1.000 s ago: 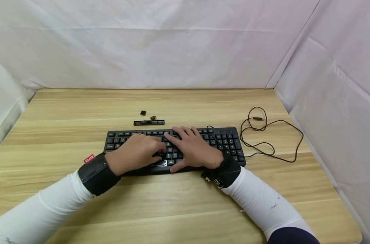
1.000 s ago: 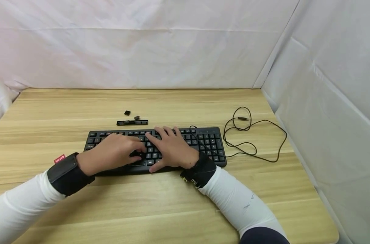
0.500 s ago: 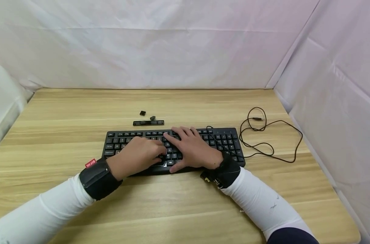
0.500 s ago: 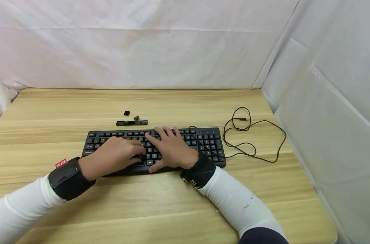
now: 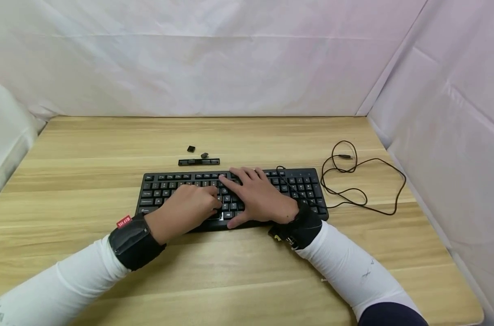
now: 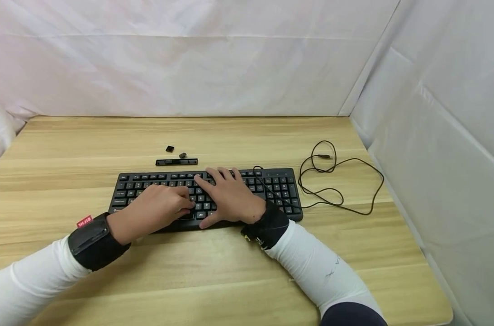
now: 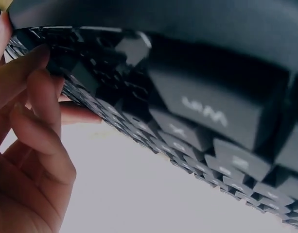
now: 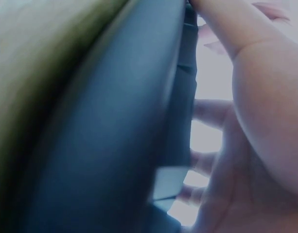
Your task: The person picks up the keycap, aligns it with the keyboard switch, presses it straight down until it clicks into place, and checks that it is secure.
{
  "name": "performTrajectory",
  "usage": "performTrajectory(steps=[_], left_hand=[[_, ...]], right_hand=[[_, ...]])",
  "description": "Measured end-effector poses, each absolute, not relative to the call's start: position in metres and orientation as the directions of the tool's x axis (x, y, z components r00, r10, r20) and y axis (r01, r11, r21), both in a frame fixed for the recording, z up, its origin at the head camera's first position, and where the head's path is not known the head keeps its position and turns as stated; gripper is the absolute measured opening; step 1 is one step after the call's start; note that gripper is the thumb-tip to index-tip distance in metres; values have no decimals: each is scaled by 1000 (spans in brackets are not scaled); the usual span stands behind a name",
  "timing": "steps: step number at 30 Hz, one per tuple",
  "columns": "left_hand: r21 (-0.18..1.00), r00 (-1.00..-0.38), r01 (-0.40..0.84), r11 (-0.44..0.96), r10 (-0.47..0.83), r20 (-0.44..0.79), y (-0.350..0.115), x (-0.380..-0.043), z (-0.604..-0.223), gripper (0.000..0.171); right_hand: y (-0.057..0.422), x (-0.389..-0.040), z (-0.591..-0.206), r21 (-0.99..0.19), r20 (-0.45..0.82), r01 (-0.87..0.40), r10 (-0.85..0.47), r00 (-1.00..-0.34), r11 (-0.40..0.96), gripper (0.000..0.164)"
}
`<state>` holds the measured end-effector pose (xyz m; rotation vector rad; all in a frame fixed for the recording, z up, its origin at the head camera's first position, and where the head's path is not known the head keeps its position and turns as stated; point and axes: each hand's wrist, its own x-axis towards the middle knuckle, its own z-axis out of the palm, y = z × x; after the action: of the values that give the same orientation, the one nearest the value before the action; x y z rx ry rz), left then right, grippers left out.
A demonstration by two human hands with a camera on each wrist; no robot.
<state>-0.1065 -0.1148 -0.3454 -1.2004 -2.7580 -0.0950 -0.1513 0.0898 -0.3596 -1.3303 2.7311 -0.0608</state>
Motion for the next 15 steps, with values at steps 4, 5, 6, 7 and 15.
performTrajectory(steps=[4,5,6,7,15], left_hand=[[-29,-659,745,667,741,129,-115,-105,-345,6],[-39,-654,748,662,746,124,-115,-104,-345,7],[-47,-650,751,659,750,121,-115,-103,-345,7],[-55,-648,752,657,752,120,-115,-103,-345,8],[-88,-634,761,642,766,106,-118,-99,-345,13]], right_hand=[[90,-151,-358,-90,-75,-784,-789,-609,614,111],[90,-151,-358,-92,-78,-784,-790,-608,613,111],[90,-151,-358,-88,-78,-784,-789,-609,614,111],[89,-151,-358,-85,-77,-784,-788,-610,615,111],[89,-152,-355,-97,-98,-774,-780,-618,625,111]])
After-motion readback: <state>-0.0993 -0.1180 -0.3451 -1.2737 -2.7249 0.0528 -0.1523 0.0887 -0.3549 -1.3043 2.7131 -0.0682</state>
